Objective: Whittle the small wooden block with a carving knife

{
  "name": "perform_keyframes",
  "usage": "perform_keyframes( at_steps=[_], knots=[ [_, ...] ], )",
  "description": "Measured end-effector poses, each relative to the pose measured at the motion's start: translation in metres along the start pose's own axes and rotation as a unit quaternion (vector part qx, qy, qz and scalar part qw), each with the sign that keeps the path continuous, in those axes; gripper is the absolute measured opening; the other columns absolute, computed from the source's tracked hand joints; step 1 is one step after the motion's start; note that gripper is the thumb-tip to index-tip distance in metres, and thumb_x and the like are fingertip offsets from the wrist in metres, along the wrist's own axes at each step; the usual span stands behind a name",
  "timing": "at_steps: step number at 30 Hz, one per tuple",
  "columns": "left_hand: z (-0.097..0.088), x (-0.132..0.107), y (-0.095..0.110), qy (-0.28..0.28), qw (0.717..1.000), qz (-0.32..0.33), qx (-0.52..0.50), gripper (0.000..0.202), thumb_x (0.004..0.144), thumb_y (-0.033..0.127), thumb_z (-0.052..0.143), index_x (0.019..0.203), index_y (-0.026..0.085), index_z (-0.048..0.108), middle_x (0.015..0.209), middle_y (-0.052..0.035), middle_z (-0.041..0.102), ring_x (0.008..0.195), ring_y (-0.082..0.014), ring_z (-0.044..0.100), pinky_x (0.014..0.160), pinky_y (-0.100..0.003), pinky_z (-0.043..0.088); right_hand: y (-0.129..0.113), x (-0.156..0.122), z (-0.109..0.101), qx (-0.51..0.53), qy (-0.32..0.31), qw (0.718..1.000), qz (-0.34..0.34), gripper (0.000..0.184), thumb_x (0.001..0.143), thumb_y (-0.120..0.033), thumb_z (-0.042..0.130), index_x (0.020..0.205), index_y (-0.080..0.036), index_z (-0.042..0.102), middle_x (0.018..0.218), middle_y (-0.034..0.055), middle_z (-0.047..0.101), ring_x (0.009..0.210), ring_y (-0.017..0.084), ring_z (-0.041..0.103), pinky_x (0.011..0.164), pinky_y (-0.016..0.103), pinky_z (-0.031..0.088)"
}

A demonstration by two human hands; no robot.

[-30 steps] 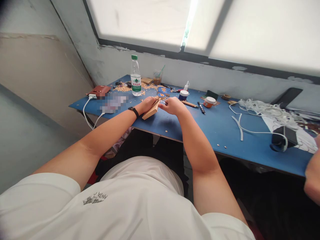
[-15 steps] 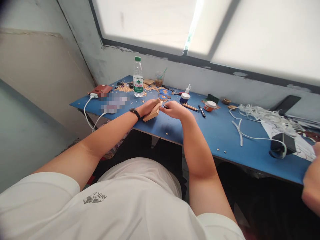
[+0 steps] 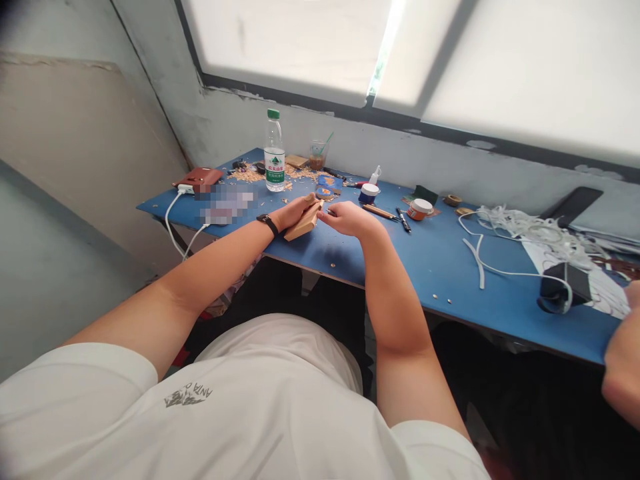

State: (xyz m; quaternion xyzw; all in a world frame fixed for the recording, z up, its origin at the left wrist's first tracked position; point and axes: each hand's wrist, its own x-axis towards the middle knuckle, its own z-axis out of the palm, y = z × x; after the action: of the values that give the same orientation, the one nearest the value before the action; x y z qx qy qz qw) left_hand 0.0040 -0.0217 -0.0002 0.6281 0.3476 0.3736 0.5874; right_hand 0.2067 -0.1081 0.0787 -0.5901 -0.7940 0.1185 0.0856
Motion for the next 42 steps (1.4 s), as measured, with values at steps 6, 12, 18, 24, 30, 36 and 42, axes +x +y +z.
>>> perform_keyframes(
  at_steps=[6, 12, 18, 24, 30, 36, 42],
  knots=[
    [0.003, 0.002, -0.002, 0.016, 0.999, -0.026, -0.025, 0.068, 0.128, 0.071, 0.066, 0.082, 0.021, 0.068, 0.068, 0.0002, 0.066, 0.053, -0.0121, 0.056, 0.059, -0.03, 0.046, -0.01, -0.013, 0.001, -0.005, 0.012, 0.999, -0.031, 0.046, 0.129, -0.045, 0.063, 0.087, -0.028, 0.053, 0.08, 0.0002, 0.063, 0.078, 0.021, 0.053, 0.078, 0.038, 0.038],
    [0.001, 0.008, -0.004, 0.033, 0.999, -0.027, -0.003, 0.054, 0.128, 0.044, 0.058, 0.081, 0.02, 0.071, 0.07, -0.003, 0.072, 0.056, -0.0143, 0.06, 0.061, -0.031, 0.047, -0.007, -0.011, 0.0, -0.012, 0.007, 0.998, -0.057, 0.043, 0.122, -0.046, 0.078, 0.091, -0.029, 0.053, 0.086, 0.0016, 0.069, 0.083, 0.021, 0.057, 0.08, 0.037, 0.038],
    [-0.003, 0.015, -0.01, 0.036, 0.999, -0.009, 0.016, 0.052, 0.124, 0.043, 0.06, 0.078, 0.021, 0.068, 0.07, -0.0022, 0.07, 0.056, -0.0146, 0.061, 0.061, -0.032, 0.046, 0.004, -0.003, 0.007, -0.031, 0.031, 0.995, -0.086, 0.043, 0.122, -0.054, 0.078, 0.094, -0.028, 0.059, 0.087, 0.0032, 0.07, 0.082, 0.022, 0.057, 0.079, 0.037, 0.038],
    [-0.005, 0.013, -0.01, 0.009, 0.999, 0.027, 0.039, 0.048, 0.123, 0.04, 0.057, 0.081, 0.021, 0.07, 0.071, -0.0026, 0.07, 0.06, -0.016, 0.06, 0.064, -0.034, 0.046, 0.018, 0.008, 0.016, -0.027, 0.039, 0.995, -0.088, 0.049, 0.121, -0.063, 0.078, 0.091, -0.026, 0.066, 0.082, 0.0039, 0.07, 0.08, 0.022, 0.059, 0.078, 0.039, 0.039],
    [-0.016, 0.016, -0.011, -0.01, 0.992, 0.07, 0.108, 0.05, 0.123, 0.046, 0.062, 0.081, 0.02, 0.07, 0.072, -0.0042, 0.07, 0.061, -0.0163, 0.058, 0.066, -0.036, 0.044, 0.022, 0.019, 0.023, -0.042, 0.066, 0.995, -0.068, 0.052, 0.121, -0.065, 0.076, 0.089, -0.025, 0.07, 0.078, 0.0045, 0.067, 0.079, 0.022, 0.056, 0.076, 0.038, 0.037],
    [-0.021, 0.02, -0.015, -0.017, 0.981, 0.099, 0.163, 0.062, 0.129, 0.05, 0.048, 0.081, 0.02, 0.074, 0.068, -0.0041, 0.069, 0.064, -0.0172, 0.057, 0.068, -0.036, 0.046, 0.024, 0.026, 0.027, -0.045, 0.095, 0.994, -0.03, 0.072, 0.11, -0.09, 0.084, 0.081, -0.026, 0.067, 0.074, 0.006, 0.063, 0.077, 0.024, 0.056, 0.073, 0.04, 0.034],
    [-0.02, 0.023, -0.02, -0.012, 0.988, 0.077, 0.135, 0.077, 0.125, 0.082, 0.057, 0.078, 0.022, 0.071, 0.067, -0.0049, 0.069, 0.06, -0.0164, 0.057, 0.066, -0.035, 0.045, 0.019, 0.013, 0.02, 0.011, 0.074, 0.995, -0.064, 0.061, 0.115, -0.075, 0.084, 0.085, -0.026, 0.062, 0.08, 0.0038, 0.068, 0.082, 0.022, 0.059, 0.077, 0.038, 0.037]
  ],
)
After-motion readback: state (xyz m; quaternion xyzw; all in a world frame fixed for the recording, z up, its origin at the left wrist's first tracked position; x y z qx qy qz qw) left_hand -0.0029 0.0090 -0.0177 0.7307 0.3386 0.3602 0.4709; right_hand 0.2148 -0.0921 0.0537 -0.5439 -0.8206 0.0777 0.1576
